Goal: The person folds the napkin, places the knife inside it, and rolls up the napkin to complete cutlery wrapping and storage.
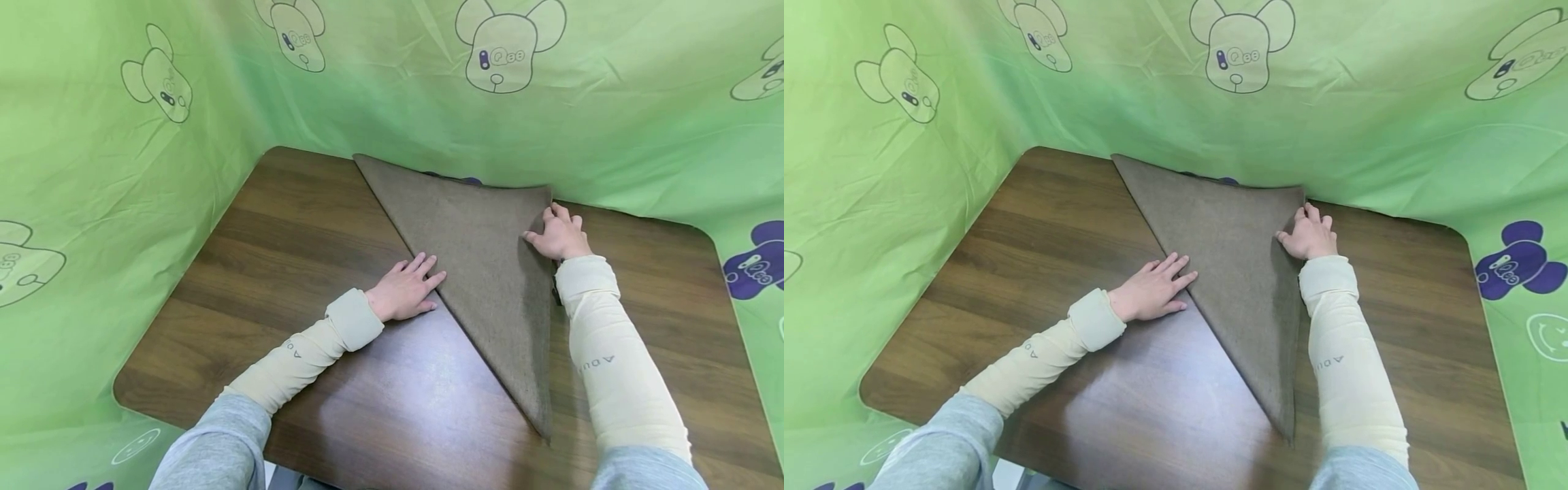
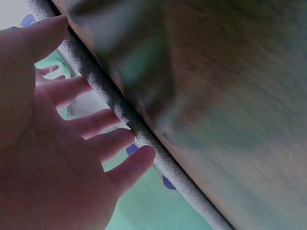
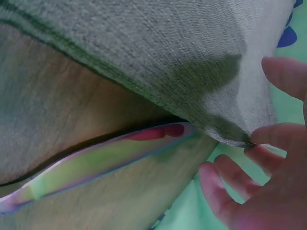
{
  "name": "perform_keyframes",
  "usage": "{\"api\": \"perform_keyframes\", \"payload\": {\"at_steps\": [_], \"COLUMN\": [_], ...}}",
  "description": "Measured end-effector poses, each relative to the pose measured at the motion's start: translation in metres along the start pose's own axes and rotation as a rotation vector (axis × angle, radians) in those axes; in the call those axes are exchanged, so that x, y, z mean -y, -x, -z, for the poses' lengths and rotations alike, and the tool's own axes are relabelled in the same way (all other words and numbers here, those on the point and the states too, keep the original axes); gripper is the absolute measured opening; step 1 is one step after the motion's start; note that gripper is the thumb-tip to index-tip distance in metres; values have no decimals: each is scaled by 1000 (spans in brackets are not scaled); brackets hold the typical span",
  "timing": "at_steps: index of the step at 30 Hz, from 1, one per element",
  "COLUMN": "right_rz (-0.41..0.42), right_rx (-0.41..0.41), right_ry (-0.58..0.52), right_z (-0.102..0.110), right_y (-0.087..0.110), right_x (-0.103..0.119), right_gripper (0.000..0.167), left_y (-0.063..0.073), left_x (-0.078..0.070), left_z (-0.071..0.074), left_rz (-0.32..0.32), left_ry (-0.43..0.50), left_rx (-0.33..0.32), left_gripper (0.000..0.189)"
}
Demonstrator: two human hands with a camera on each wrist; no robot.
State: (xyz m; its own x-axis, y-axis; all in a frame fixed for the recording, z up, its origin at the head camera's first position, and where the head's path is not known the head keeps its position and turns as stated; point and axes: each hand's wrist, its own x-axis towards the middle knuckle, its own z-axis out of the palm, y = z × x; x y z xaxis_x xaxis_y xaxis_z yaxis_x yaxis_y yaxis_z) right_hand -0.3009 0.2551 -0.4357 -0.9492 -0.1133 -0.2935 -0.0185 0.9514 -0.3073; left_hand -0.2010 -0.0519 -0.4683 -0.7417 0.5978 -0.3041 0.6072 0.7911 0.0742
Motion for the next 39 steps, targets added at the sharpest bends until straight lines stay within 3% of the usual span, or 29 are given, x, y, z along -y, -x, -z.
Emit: {"api": "perform_keyframes", "payload": {"at_steps": [10,20,33,39], "right_rz": [-25,-13,-23,-12], "right_rx": [-16,62,83,51], "right_ry": [7,-17,-4,12], "right_z": [-3,-6,-5,-5], "right_y": [-1,-6,-3,1], "right_x": [-3,-3,-11,-11], "right_gripper": [78,78,79,74], "left_y": [-2,-3,-3,-1], "left_x": [-2,-2,-5,-3], "left_z": [-2,-2,-1,1], "left_rz": [-3,-3,-9,-2], "left_ry": [-18,-18,-18,-5], "left_rx": [-3,-4,1,-12], "left_gripper": [64,64,64,62]}}
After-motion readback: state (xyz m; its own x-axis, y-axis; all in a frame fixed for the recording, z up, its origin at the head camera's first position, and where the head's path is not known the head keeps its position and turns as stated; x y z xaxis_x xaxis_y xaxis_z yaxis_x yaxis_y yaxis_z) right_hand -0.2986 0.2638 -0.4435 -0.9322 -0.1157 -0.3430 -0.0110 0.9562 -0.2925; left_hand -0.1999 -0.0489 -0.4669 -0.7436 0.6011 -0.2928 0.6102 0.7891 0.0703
